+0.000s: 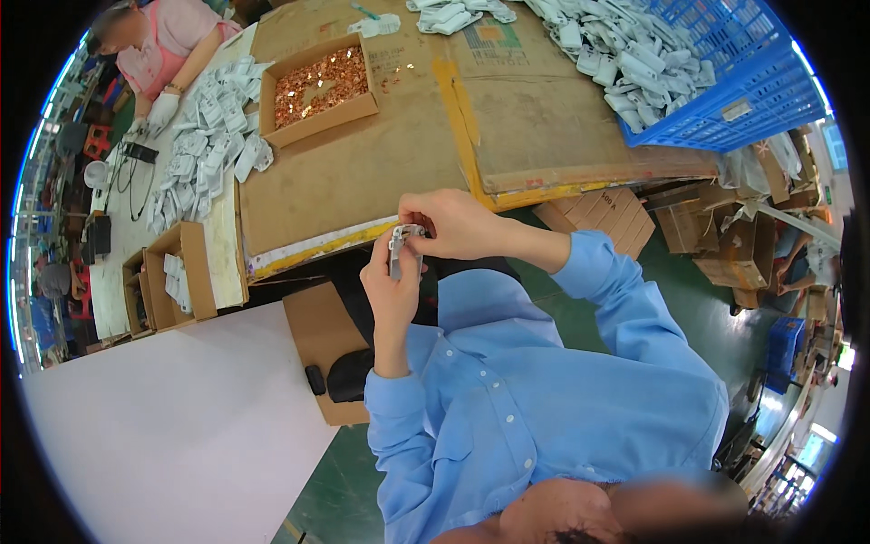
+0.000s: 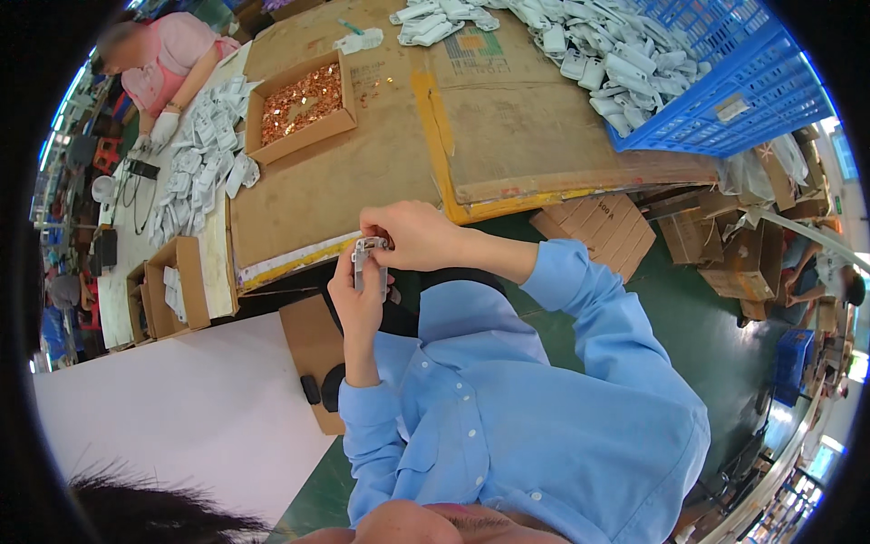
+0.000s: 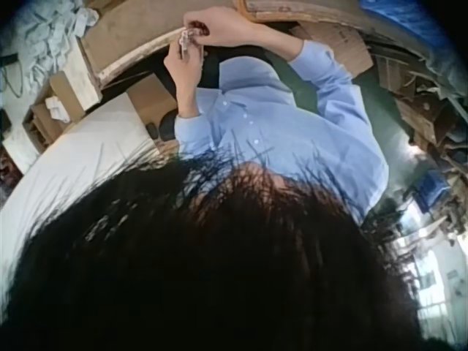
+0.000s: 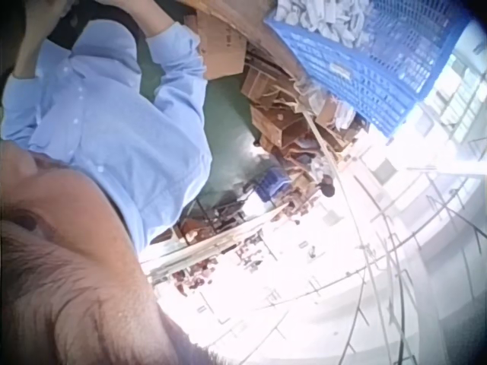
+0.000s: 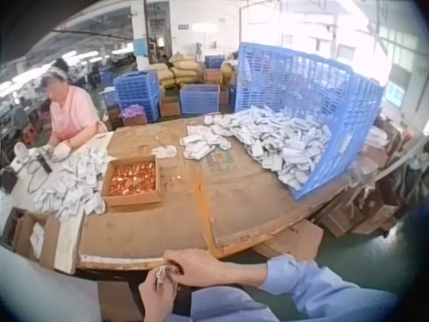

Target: Assemble small copper contact parts into white plastic electronic housings.

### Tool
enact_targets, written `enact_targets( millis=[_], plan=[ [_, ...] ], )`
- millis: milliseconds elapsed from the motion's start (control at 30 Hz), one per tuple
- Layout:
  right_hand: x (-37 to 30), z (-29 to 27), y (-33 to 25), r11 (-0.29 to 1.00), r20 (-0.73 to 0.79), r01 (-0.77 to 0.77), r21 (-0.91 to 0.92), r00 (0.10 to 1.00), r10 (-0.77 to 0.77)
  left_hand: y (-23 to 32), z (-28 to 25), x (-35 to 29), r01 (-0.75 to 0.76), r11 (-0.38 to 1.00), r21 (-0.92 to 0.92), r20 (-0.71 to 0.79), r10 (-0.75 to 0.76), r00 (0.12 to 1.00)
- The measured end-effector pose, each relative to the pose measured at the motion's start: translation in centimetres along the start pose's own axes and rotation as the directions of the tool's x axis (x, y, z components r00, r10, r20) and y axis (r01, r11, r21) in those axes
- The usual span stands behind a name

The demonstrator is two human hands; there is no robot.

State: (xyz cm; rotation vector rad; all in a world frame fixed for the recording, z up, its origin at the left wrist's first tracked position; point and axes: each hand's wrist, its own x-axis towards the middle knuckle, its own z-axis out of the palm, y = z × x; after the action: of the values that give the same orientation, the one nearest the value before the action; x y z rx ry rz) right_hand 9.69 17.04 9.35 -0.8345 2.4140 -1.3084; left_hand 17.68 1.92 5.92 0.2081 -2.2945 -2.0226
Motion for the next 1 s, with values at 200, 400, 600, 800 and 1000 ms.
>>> enact_targets(
  millis=[200, 400, 600, 800, 1000],
  plan=[
    [1.5, -1.6, 0.6, 0.998, -0.041, 0.056, 0.025, 0.998, -0.055, -1.1, -2.3, 1.7, -0.129, 0.982, 0.136, 0.130, 0.112, 0.985],
    [4.2, -5.3, 2.0, 0.998, -0.010, -0.038, 0.058, 0.999, 0.038, -0.2, -5.3, 4.8, -0.035, 0.985, 0.168, 0.004, 0.035, 0.999],
    [10.9, -18.6, 15.0, 0.891, -0.568, -0.386, -0.241, 0.800, 0.193, 0.1, -14.2, 11.4, 0.050, 0.983, 0.176, -0.368, 0.018, 0.930],
    [15.2, -26.3, 26.1, 0.603, -0.723, -0.616, -0.506, 0.685, 0.093, -2.1, -23.8, 19.3, 0.099, 0.945, 0.310, -0.509, 0.077, 0.857],
    [17.2, -26.5, 31.3, 0.543, -0.658, -0.562, -0.624, 0.752, 0.022, -3.9, -30.0, 26.0, 0.192, 0.889, 0.417, -0.559, 0.084, 0.825]
  ],
)
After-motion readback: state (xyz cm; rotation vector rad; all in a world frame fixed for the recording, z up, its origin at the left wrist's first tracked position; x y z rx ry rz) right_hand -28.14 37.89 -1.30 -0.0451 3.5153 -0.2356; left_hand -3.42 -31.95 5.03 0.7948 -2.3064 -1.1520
